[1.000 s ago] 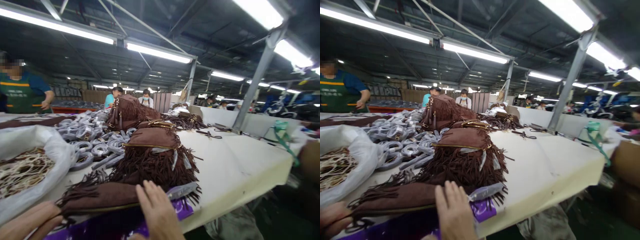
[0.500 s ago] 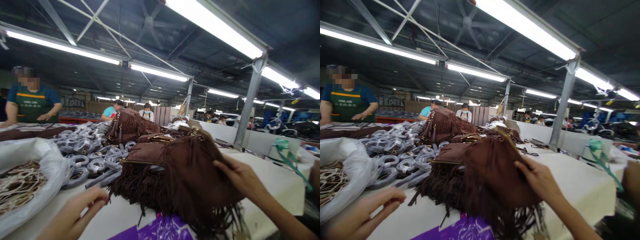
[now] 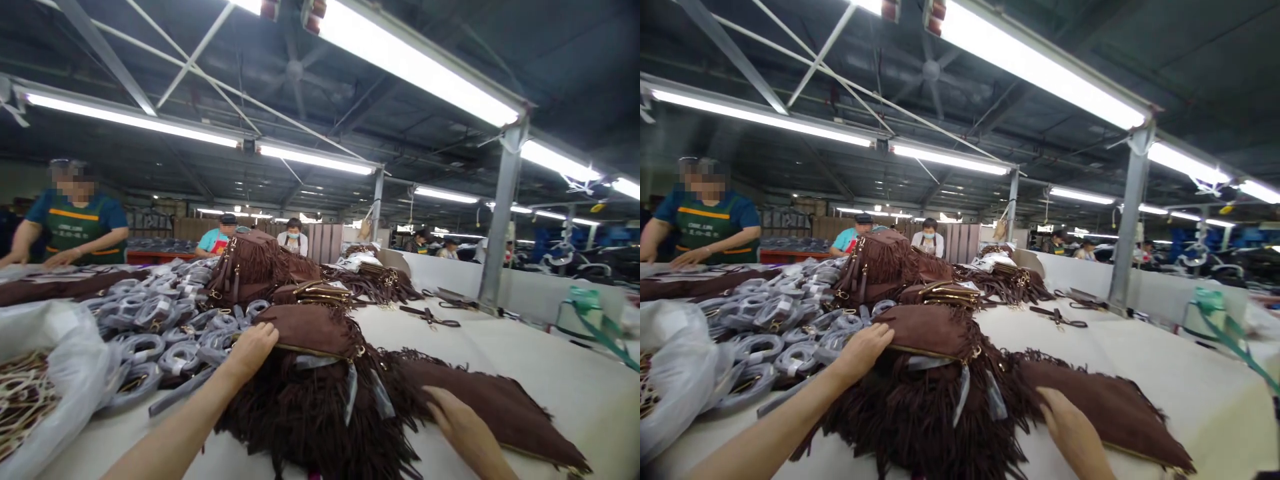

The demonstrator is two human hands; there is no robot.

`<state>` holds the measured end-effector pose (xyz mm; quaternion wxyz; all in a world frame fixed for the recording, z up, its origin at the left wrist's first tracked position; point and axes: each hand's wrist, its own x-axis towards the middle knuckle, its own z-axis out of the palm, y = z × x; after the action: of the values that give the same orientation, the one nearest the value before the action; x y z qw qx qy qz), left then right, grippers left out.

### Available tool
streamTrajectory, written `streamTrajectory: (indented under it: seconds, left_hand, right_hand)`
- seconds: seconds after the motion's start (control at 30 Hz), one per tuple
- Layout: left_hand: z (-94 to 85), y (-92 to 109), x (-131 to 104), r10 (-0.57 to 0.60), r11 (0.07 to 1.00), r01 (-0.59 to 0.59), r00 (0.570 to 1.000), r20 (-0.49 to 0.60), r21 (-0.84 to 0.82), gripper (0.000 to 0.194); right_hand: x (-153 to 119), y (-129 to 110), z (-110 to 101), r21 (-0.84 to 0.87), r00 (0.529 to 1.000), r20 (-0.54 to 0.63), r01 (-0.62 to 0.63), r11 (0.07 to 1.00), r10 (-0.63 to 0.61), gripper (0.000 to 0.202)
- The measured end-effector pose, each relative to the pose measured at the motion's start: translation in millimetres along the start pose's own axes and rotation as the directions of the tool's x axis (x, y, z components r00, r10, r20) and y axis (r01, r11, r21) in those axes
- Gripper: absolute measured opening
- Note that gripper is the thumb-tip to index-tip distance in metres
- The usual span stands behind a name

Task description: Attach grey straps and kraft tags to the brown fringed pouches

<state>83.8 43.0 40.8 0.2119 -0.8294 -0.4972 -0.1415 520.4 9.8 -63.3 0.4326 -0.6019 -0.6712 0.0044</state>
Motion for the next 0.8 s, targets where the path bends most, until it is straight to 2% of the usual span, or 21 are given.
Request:
streamTrajectory:
  seconds: [0.1,0.17,0.23,0.27,0.3,0.37,0.4,0.43,0.47,0.53,0.57,0.63,0.7,0.73,0.77,0.8]
  left_hand:
    - [-18.7,-14,-21,-0.014,1.000,0.014,1.000,0.001,-0.006,0.034]
    - [-34.4,-25,-48,-0.046,0.998,0.045,0.999,-0.013,-0.035,0.042]
    - [-48.2,-35,-83,-0.075,0.994,0.074,0.997,-0.005,-0.082,0.046]
    - [-53.5,-39,-101,-0.088,0.991,0.088,0.996,0.009,-0.103,0.046]
    - [-57.2,-42,-120,-0.103,0.988,0.105,0.994,0.026,-0.116,0.046]
    - [-59.7,-48,-154,-0.149,0.980,0.156,0.987,0.057,-0.128,0.047]
    - [-58.4,-50,-168,-0.177,0.974,0.186,0.982,0.071,-0.130,0.048]
    - [-55.6,-52,-180,-0.201,0.968,0.212,0.975,0.090,-0.134,0.048]
    - [-51.8,-53,-191,-0.219,0.963,0.233,0.969,0.112,-0.137,0.047]
    - [-43.5,-53,-206,-0.245,0.956,0.263,0.960,0.138,-0.127,0.045]
    - [-40.3,-49,-211,-0.273,0.952,0.286,0.955,0.119,-0.111,0.046]
    - [-38.5,-33,-218,-0.380,0.923,0.378,0.925,-0.012,-0.072,0.048]
    - [-42.4,-3,-223,-0.486,0.874,0.475,0.852,-0.196,-0.101,0.049]
    - [-45.4,17,-226,-0.521,0.854,0.498,0.815,-0.255,-0.154,0.046]
    - [-47.9,38,-228,-0.517,0.853,0.466,0.818,-0.253,-0.236,0.039]
    - [-49.4,60,-230,-0.513,0.838,0.437,0.836,-0.196,-0.327,0.029]
  right_hand:
    - [8,-59,13,0.181,0.990,0.138,-0.068,0.981,0.043,0.035]
    - [10,-101,23,0.254,0.969,0.241,-0.115,0.960,0.052,0.039]
    - [2,-141,35,0.354,0.926,0.376,-0.177,0.918,0.033,0.042]
    - [-5,-161,39,0.428,0.884,0.467,-0.239,0.872,0.013,0.045]
    - [-15,-180,43,0.498,0.820,0.572,-0.331,0.801,-0.017,0.050]
    - [-39,-212,49,0.554,0.644,0.758,-0.552,0.624,-0.103,0.060]
    - [-52,-225,52,0.547,0.574,0.805,-0.621,0.561,-0.148,0.060]
    - [-65,-236,55,0.547,0.547,0.817,-0.635,0.545,-0.182,0.059]
    - [-77,-245,59,0.564,0.564,0.801,-0.604,0.564,-0.198,0.062]
    - [-96,-257,69,0.611,0.665,0.722,-0.486,0.624,-0.189,0.079]
    - [-103,-262,73,0.627,0.701,0.691,-0.460,0.628,-0.176,0.081]
    - [-112,-272,81,0.656,0.717,0.681,-0.506,0.560,-0.149,0.073]
    - [-114,-281,83,0.671,0.706,0.695,-0.568,0.477,-0.138,0.060]
    - [-113,-285,82,0.666,0.707,0.697,-0.575,0.475,-0.122,0.055]
    - [-113,-289,82,0.654,0.711,0.696,-0.568,0.499,-0.104,0.052]
    - [-112,-292,81,0.644,0.716,0.692,-0.551,0.531,-0.096,0.050]
